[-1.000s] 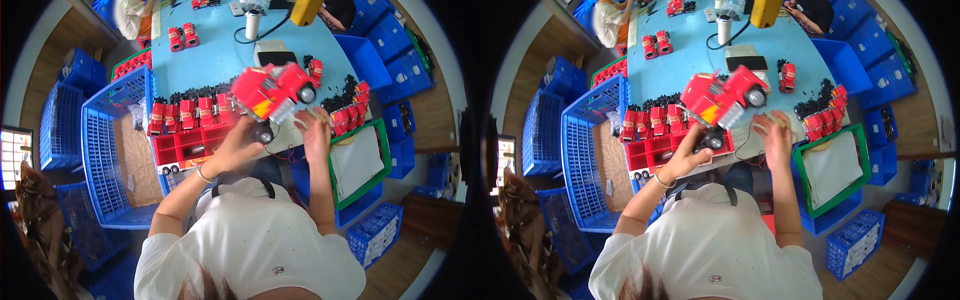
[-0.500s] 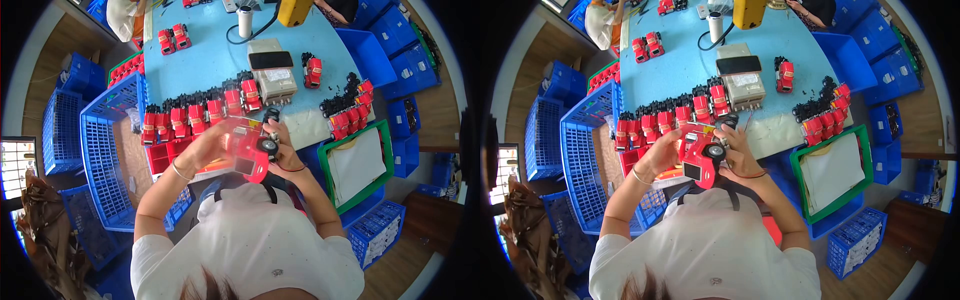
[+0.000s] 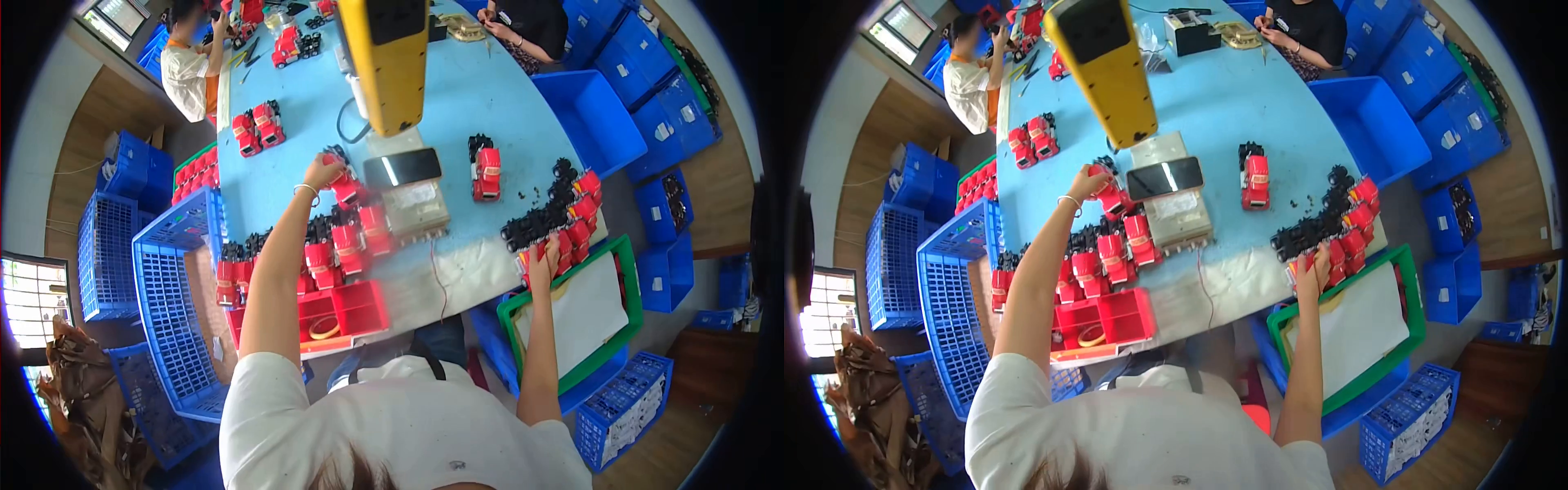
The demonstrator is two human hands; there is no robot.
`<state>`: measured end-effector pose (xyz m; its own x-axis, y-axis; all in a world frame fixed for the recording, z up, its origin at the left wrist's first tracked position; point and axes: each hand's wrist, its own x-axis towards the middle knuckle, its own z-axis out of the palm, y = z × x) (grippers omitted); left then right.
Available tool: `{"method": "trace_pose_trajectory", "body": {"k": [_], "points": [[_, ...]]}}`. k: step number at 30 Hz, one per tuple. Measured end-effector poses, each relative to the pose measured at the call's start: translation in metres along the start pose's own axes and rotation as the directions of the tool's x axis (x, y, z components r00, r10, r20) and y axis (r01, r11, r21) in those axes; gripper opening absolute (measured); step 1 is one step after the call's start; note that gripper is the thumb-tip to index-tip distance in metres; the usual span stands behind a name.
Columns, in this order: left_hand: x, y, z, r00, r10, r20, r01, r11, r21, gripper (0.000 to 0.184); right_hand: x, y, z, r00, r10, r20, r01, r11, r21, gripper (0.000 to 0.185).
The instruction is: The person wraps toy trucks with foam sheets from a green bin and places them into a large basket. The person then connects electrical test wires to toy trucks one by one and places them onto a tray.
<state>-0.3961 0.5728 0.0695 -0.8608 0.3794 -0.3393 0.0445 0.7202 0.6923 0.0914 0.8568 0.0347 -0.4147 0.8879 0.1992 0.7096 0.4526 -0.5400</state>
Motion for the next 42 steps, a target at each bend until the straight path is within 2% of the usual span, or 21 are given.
{"method": "trace_pose_trajectory", "body": {"k": [4, 8, 10, 12, 14, 15, 16, 17, 18, 24, 28, 29, 30, 31, 32, 34, 35, 37, 38, 41, 42], "points": [[0.016, 0.003, 0.023, 0.974, 0.226, -0.02, -0.213, 0.941, 0.264, 0.056, 0.009, 0.012, 0.009, 0.99, -0.121, -0.079, 0.131, 0.982, 0.139, 0.054], [-0.051, 0.052, -0.016, 0.897, 0.413, -0.16, -0.268, 0.792, 0.548, 0.05, -0.009, -0.014, 0.001, 0.996, -0.008, -0.092, 0.011, 1.0, 0.029, 0.056], [-0.132, 0.114, -0.057, 0.876, 0.47, -0.11, -0.413, 0.848, 0.332, 0.033, -0.015, -0.012, 0.001, 0.998, -0.015, -0.066, 0.012, 0.999, -0.045, 0.057], [-0.226, 0.171, -0.095, 0.842, 0.536, 0.066, -0.492, 0.812, -0.313, 0.016, -0.027, -0.011, -0.003, 1.0, -0.011, 0.003, 0.012, 0.977, -0.214, 0.058], [-0.333, 0.222, -0.142, 0.765, 0.622, 0.169, -0.476, 0.722, -0.503, 0.011, -0.031, -0.02, -0.009, 0.998, -0.055, 0.007, 0.055, 0.981, -0.186, 0.057], [-0.361, 0.225, -0.154, 0.53, 0.844, 0.078, -0.631, 0.455, -0.628, 0.015, -0.033, -0.027, -0.012, 0.998, -0.07, 0.001, 0.069, 0.987, -0.147, 0.056], [-0.384, 0.229, -0.162, 0.348, 0.937, -0.01, -0.65, 0.234, -0.723, 0.023, -0.037, -0.034, -0.014, 0.997, -0.078, -0.013, 0.077, 0.991, -0.107, 0.055], [-0.399, 0.229, -0.166, 0.154, 0.981, -0.119, -0.619, 0.003, -0.785, 0.031, -0.041, -0.05, -0.02, 0.996, -0.082, -0.022, 0.079, 0.991, -0.11, 0.055], [-0.408, 0.224, -0.169, 0.148, 0.981, -0.122, -0.618, -0.004, -0.786, 0.031, -0.046, -0.057, -0.019, 0.991, -0.103, -0.086, 0.101, 0.995, -0.027, 0.053], [-0.459, 0.192, -0.184, 0.023, 0.996, 0.088, -0.518, 0.088, -0.851, 0.029, -0.102, -0.13, -0.022, 0.899, -0.141, -0.414, 0.294, 0.896, 0.334, 0.049], [-0.474, 0.185, -0.194, -0.13, 0.963, 0.234, -0.46, 0.151, -0.875, 0.028, -0.156, -0.184, -0.043, 0.933, -0.08, -0.35, 0.292, 0.735, 0.612, 0.054], [-0.471, 0.181, -0.199, -0.112, 0.9, 0.421, -0.483, 0.321, -0.815, 0.028, -0.167, -0.191, -0.052, 0.927, -0.062, -0.37, 0.291, 0.74, 0.606, 0.054], [-0.465, 0.17, -0.189, 0.005, 0.869, 0.495, -0.516, 0.426, -0.743, 0.032, -0.18, -0.198, -0.061, 0.917, -0.219, -0.333, 0.379, 0.736, 0.561, 0.055], [-0.457, 0.158, -0.172, 0.117, 0.879, 0.461, -0.668, 0.413, -0.619, 0.038, -0.192, -0.207, -0.071, 0.884, -0.374, -0.281, 0.468, 0.714, 0.52, 0.057], [-0.446, 0.146, -0.153, 0.216, 0.891, 0.398, -0.791, 0.399, -0.463, 0.046, -0.201, -0.221, -0.085, 0.882, -0.365, -0.296, 0.47, 0.717, 0.515, 0.057], [-0.419, 0.113, -0.118, 0.093, 0.96, 0.265, -0.995, 0.084, 0.046, 0.07, -0.216, -0.25, -0.118, 0.683, -0.691, -0.236, 0.71, 0.554, 0.434, 0.057], [-0.41, 0.098, -0.105, 0.075, 0.96, 0.271, -0.997, 0.068, 0.036, 0.07, -0.221, -0.263, -0.132, 0.689, -0.682, -0.244, 0.709, 0.564, 0.423, 0.057], [-0.402, 0.07, -0.091, 0.157, 0.882, 0.444, -0.957, 0.246, -0.151, 0.083, -0.228, -0.287, -0.155, 0.552, -0.801, -0.231, 0.791, 0.415, 0.449, 0.047], [-0.403, 0.063, -0.091, 0.149, 0.881, 0.448, -0.956, 0.243, -0.161, 0.083, -0.232, -0.295, -0.162, 0.475, -0.852, -0.219, 0.818, 0.336, 0.467, 0.043], [-0.406, 0.04, -0.096, 0.411, 0.864, 0.291, -0.824, 0.488, -0.286, 0.079, -0.235, -0.308, -0.17, 0.572, -0.764, -0.299, 0.778, 0.389, 0.494, 0.039], [-0.406, 0.037, -0.094, 0.444, 0.894, 0.06, -0.831, 0.435, -0.347, 0.078, -0.236, -0.313, -0.171, 0.613, -0.717, -0.333, 0.755, 0.408, 0.514, 0.037]]}}
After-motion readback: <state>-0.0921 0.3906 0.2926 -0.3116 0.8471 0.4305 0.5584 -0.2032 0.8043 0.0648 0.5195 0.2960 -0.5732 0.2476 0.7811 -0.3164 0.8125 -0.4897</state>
